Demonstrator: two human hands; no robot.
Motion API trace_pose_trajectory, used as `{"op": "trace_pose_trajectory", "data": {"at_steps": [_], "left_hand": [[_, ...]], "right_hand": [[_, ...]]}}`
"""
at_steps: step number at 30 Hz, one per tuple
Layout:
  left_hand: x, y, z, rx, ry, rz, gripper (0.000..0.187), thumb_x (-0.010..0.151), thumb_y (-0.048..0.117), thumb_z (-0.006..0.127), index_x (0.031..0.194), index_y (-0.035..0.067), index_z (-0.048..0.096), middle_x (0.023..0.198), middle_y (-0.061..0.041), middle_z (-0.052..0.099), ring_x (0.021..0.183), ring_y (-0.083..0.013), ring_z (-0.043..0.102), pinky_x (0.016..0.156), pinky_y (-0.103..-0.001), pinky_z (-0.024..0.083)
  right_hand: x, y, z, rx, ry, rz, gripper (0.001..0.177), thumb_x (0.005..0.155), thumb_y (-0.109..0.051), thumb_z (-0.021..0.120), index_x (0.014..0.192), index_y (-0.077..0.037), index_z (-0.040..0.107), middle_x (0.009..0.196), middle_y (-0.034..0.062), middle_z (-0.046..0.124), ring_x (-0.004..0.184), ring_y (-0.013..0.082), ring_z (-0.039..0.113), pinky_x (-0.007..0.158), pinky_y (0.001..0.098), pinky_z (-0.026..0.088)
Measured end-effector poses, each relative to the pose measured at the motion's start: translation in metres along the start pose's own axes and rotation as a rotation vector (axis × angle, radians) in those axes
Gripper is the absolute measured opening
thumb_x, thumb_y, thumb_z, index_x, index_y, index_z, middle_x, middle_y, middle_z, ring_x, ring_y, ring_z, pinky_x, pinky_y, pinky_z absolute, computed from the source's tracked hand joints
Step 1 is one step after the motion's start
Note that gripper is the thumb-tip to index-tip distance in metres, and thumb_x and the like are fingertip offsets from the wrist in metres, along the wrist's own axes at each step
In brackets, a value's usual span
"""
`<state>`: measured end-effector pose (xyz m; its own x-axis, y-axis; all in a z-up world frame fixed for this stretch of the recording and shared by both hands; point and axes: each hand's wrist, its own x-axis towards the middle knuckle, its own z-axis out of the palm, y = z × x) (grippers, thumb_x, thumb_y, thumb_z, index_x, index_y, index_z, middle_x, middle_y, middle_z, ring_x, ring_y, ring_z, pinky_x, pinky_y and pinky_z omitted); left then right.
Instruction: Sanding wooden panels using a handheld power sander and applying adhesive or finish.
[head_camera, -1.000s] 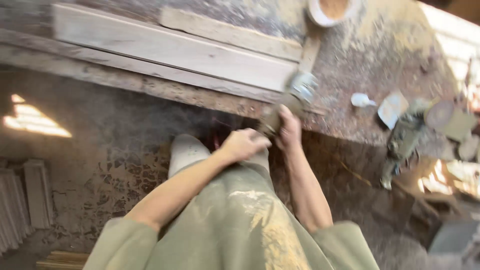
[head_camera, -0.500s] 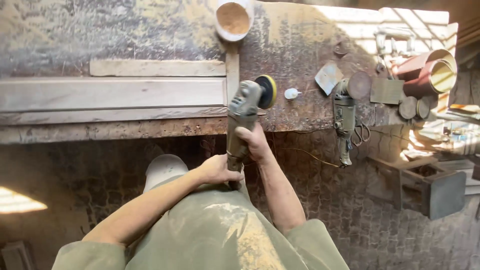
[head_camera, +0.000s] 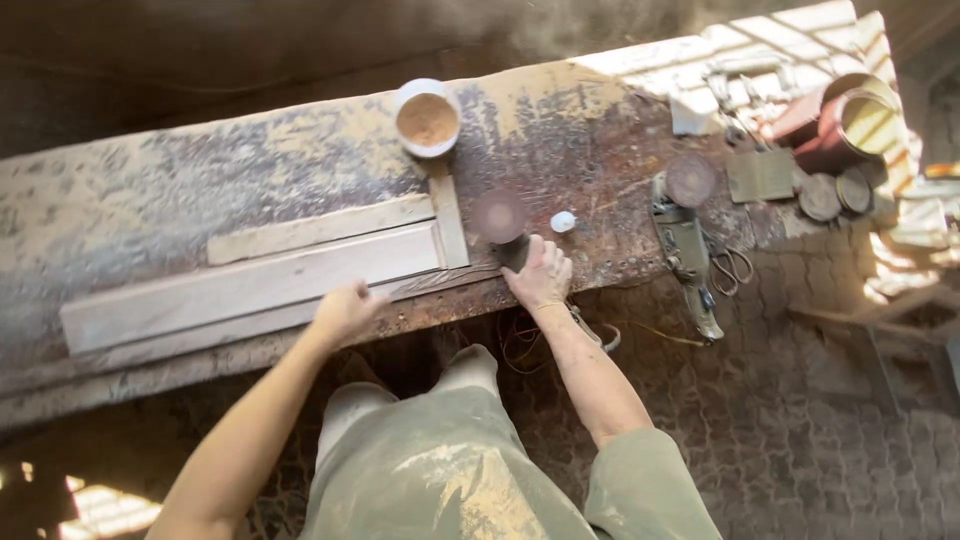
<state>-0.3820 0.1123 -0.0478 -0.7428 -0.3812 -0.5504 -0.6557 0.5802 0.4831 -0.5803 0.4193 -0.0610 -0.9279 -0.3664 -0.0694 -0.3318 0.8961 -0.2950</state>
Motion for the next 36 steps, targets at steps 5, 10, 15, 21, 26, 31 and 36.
{"op": "trace_pose_trajectory", "data": {"at_steps": [5,10,15,21,26,31,36], "left_hand": [[0.136,0.094,-0.075,-0.160,0.149,-0.071,0.052,0.091,0.053,0.072,0.090,0.001,0.068,0.074,-0.018,0.072,0.070,-0.0286,0.071,0.072,-0.044,0.056],[0.234,0.159,-0.099,-0.220,0.259,0.176,0.021,0.092,0.014,0.058,0.105,0.000,0.066,0.088,-0.020,0.071,0.071,-0.0286,0.071,0.063,-0.042,0.056],[0.301,0.214,-0.024,0.201,0.164,0.269,0.022,0.095,0.004,0.055,0.111,-0.001,0.069,0.101,-0.023,0.071,0.091,-0.0323,0.070,0.080,-0.044,0.058],[0.271,0.321,0.032,0.007,-0.165,0.392,0.032,0.087,0.013,0.057,0.116,0.003,0.066,0.097,-0.019,0.072,0.081,-0.0303,0.071,0.072,-0.044,0.060],[0.259,0.245,0.023,0.083,-0.172,0.521,0.051,0.108,0.044,0.069,0.103,-0.006,0.068,0.092,-0.027,0.072,0.082,-0.0354,0.071,0.082,-0.048,0.057],[0.158,0.094,-0.081,0.057,0.180,0.443,0.038,0.100,0.035,0.074,0.107,-0.001,0.064,0.119,-0.021,0.066,0.117,-0.0391,0.063,0.097,-0.050,0.053],[0.063,-0.137,-0.119,0.457,0.485,0.288,0.068,0.082,0.053,0.079,0.120,-0.003,0.068,0.129,-0.028,0.060,0.117,-0.0447,0.056,0.094,-0.056,0.046]], "right_hand": [[0.003,-0.005,-0.008,-0.062,-0.079,0.048,0.082,0.074,-0.052,0.085,0.130,-0.004,0.048,0.111,0.0176,0.061,0.101,0.0351,0.062,0.087,0.0518,0.045],[-0.003,-0.004,-0.003,0.051,0.011,-0.018,0.080,0.071,-0.048,0.086,0.128,-0.005,0.049,0.105,0.0148,0.062,0.098,0.0356,0.062,0.089,0.0506,0.045],[0.003,-0.002,-0.008,0.059,-0.038,0.020,0.077,0.074,-0.050,0.086,0.126,-0.006,0.049,0.102,0.0135,0.062,0.095,0.0337,0.063,0.088,0.0477,0.046],[0.011,-0.005,-0.012,0.004,-0.131,0.010,0.081,0.077,-0.055,0.084,0.127,-0.002,0.050,0.100,0.0149,0.061,0.090,0.0305,0.062,0.083,0.0445,0.046],[0.002,-0.010,-0.004,-0.105,-0.036,-0.084,0.089,0.072,-0.059,0.085,0.131,-0.002,0.051,0.104,0.0147,0.061,0.090,0.0300,0.060,0.081,0.0446,0.045],[0.005,-0.006,-0.005,-0.069,-0.029,-0.084,0.083,0.077,-0.052,0.090,0.134,-0.005,0.051,0.109,0.0149,0.062,0.099,0.0332,0.063,0.084,0.0478,0.046],[-0.004,-0.007,-0.011,-0.077,0.069,-0.086,0.084,0.075,-0.054,0.091,0.134,-0.003,0.058,0.120,0.0181,0.068,0.108,0.0369,0.066,0.092,0.0483,0.051]]}}
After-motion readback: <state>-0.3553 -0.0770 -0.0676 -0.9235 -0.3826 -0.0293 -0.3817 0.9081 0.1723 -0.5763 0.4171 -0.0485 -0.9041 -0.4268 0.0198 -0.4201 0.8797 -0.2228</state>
